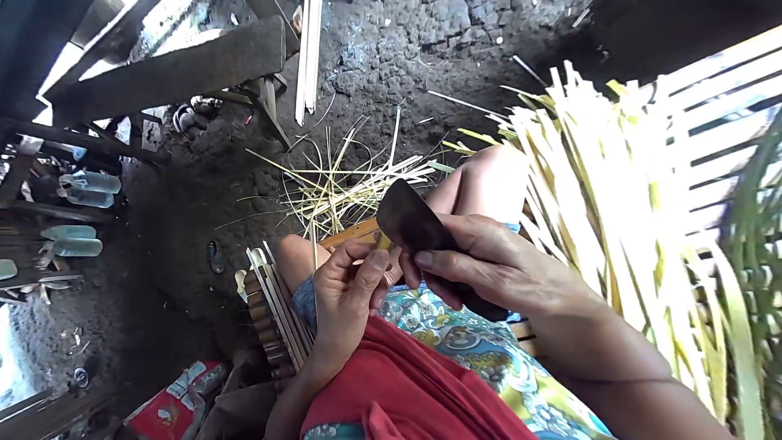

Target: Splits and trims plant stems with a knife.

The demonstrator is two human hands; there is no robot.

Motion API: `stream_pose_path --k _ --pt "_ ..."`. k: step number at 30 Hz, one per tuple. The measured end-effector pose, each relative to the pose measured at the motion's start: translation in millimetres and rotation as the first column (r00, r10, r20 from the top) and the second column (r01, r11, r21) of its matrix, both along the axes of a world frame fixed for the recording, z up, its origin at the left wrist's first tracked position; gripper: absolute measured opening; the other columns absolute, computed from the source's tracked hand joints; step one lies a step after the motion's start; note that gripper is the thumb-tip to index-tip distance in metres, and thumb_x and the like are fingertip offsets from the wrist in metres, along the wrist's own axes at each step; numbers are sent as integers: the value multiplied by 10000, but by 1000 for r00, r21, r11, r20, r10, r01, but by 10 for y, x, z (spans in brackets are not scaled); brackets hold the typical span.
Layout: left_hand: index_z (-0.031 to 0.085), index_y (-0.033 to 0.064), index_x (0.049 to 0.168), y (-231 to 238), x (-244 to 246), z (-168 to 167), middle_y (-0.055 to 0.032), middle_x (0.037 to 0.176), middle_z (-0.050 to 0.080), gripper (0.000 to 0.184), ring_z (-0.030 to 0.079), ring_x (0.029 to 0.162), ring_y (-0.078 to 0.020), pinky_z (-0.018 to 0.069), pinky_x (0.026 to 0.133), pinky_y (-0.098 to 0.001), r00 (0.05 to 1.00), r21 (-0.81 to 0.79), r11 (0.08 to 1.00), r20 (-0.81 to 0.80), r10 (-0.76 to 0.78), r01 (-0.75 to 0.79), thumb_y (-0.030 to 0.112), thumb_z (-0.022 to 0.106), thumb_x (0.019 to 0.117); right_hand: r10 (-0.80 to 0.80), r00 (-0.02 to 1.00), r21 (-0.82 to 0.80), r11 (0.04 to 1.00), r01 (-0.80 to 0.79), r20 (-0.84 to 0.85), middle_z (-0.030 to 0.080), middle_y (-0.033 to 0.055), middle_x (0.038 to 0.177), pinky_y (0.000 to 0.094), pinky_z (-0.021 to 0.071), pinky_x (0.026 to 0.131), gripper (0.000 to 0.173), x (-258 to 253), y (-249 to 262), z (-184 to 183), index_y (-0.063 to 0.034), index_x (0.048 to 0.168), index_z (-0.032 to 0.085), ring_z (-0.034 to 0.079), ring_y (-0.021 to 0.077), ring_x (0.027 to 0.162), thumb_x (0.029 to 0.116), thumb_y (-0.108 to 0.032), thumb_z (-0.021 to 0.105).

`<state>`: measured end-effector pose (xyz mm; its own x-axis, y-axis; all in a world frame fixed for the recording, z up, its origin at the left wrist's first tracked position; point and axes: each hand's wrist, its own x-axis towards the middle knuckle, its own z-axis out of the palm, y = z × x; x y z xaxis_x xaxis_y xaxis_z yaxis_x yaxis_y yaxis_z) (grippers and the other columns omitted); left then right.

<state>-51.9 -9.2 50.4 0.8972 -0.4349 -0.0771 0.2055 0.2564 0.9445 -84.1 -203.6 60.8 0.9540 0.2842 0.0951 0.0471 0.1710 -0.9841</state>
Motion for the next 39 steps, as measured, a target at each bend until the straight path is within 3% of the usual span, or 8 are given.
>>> stream_pose_path --k 14,23,29,31,34,39 --pt "688 107 993 6 1 -2 1 784 662 106 542 523 26 468 472 -109 1000 0 1000 20 13 -13 188 626 1021 27 1000 -16 1000 -27 -7 625 -29 716 151 481 416 146 19 20 15 -82 1077 564 537 14 472 1031 -72 425" --pt "669 134 981 28 21 8 31 767 628 85 503 511 33 452 467 -113 997 -4 997 37 -75 75 172 609 1028 89 994 -86 992 -95 -65 576 -37 668 156 485 399 94 37 18 130 -85 1057 515 524 13 447 1030 -70 426" --pt "665 126 993 45 -44 -12 15 762 644 74 503 510 33 442 466 -112 998 -11 999 31 -52 52 136 601 1028 181 959 -89 975 -205 -219 602 -13 683 170 484 394 104 159 1 197 -81 1127 513 544 31 445 1034 -71 466" --pt "680 115 1010 44 -38 -11 3 742 670 88 528 511 33 445 464 -112 999 -22 1000 40 -21 22 167 611 1028 155 968 -20 987 -162 -196 616 -10 687 174 485 393 113 152 52 161 -81 1117 513 548 36 446 1021 -69 454" --pt "677 131 990 0 0 -30 30 713 647 84 530 509 39 447 463 -104 998 -52 998 46 41 -38 188 624 1022 -9 997 67 998 14 -71 594 -18 660 178 496 410 98 98 229 18 -80 1058 520 543 35 451 1026 -91 429" --pt "668 123 1026 13 47 -29 59 747 633 96 513 523 45 445 471 -110 994 -84 994 70 79 -73 172 587 1040 -190 980 48 981 188 60 588 -35 664 167 517 440 120 46 435 -60 -58 1023 534 551 11 476 1037 -74 416"
